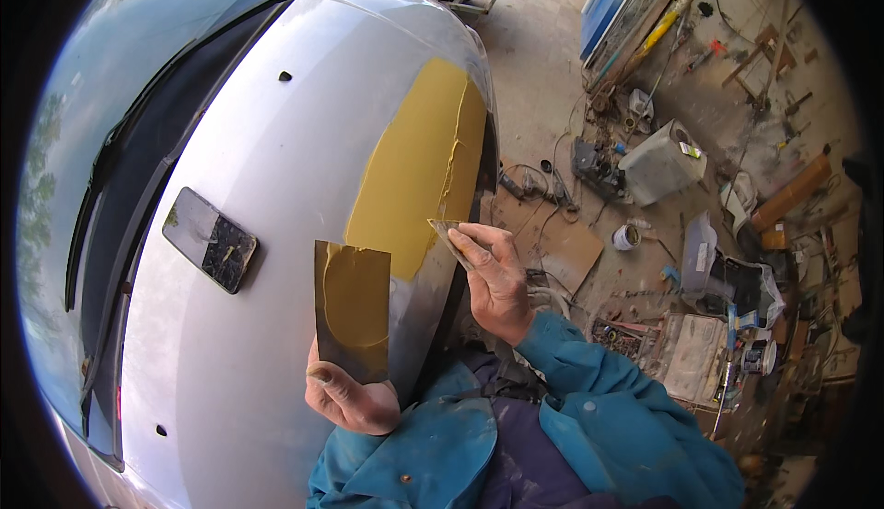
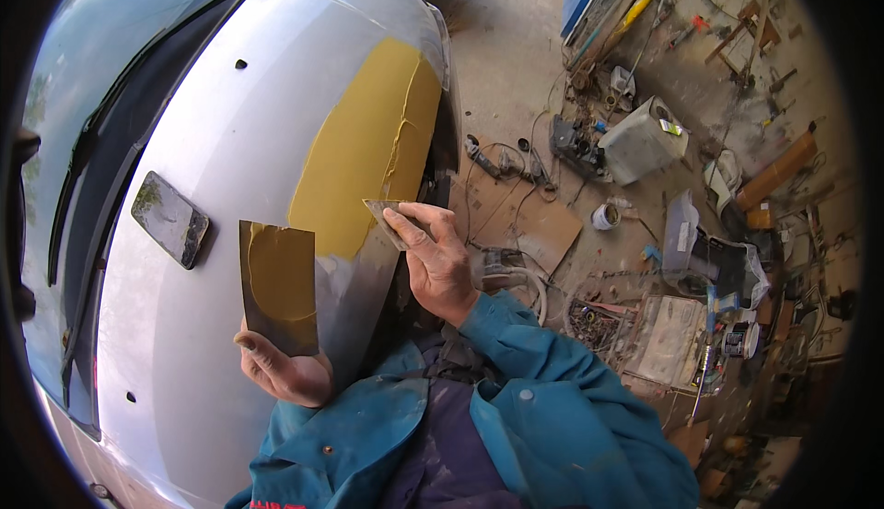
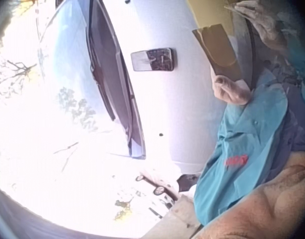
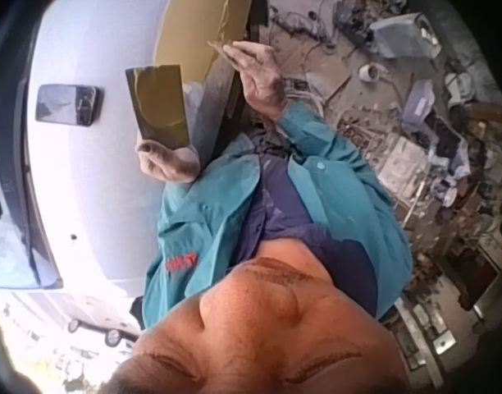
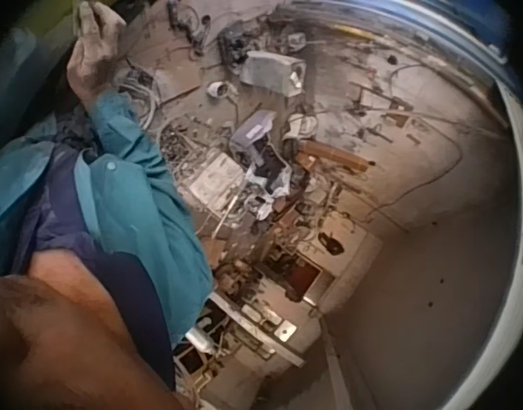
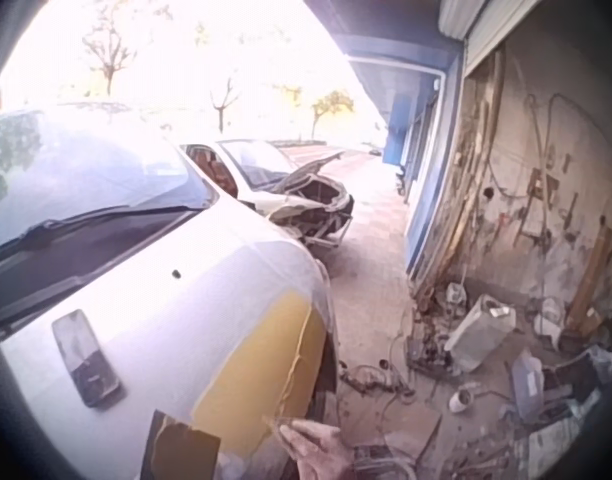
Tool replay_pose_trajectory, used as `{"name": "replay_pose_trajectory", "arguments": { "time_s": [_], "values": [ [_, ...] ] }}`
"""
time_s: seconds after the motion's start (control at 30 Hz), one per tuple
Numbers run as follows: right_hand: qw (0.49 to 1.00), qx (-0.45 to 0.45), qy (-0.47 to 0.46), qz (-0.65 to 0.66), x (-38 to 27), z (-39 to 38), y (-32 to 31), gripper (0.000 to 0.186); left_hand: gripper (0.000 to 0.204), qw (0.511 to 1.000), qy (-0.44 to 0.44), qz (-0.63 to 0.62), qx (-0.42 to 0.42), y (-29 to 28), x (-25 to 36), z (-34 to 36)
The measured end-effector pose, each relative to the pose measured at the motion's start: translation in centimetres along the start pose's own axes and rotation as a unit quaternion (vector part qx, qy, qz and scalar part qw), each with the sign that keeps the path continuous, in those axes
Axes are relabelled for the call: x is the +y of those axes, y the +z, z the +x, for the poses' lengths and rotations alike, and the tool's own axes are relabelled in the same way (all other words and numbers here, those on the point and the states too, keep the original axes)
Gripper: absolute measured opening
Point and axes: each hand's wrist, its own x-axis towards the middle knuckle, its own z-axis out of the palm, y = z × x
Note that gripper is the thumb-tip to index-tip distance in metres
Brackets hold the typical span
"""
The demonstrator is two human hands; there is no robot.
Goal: The person applies yellow body filler to a silver car's front fender using a small metal spreader and a larger putty knife. They repeatedly scoop filler from the larger knife and smooth it over the fender surface, working the material into an even layer.
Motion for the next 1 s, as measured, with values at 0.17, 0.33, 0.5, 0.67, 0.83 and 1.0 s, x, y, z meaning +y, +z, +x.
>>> {"name": "replay_pose_trajectory", "arguments": {
  "time_s": [0.17,0.33,0.5,0.67,0.83,1.0],
  "values": [
    [0.997,-0.013,-0.067,-0.035,0.4,-0.3,2.7,0.068,0.082,1.000,0.021,-0.008,0.002,0.1,0.3,0.4],
    [0.995,-0.053,-0.082,-0.031,1.0,-4.7,2.1,0.074,0.081,1.000,0.021,-0.005,0.006,0.0,0.2,0.4],
    [0.988,-0.092,-0.124,-0.027,2.1,-7.8,1.1,0.077,0.080,0.999,0.026,-0.003,0.034,0.3,-0.4,0.3],
    [0.987,-0.091,-0.130,0.006,2.6,-7.5,-2.1,0.065,0.078,0.999,0.027,0.004,0.016,0.1,-0.3,0.3],
    [0.999,0.020,0.023,-0.036,4.8,-1.2,-2.8,0.052,0.074,0.999,0.034,0.015,0.018,0.1,-0.3,0.3],
    [0.997,0.048,0.026,-0.054,9.4,7.1,-1.0,0.052,0.072,0.996,0.047,0.057,0.052,-0.1,-0.9,0.2]
  ]
}}
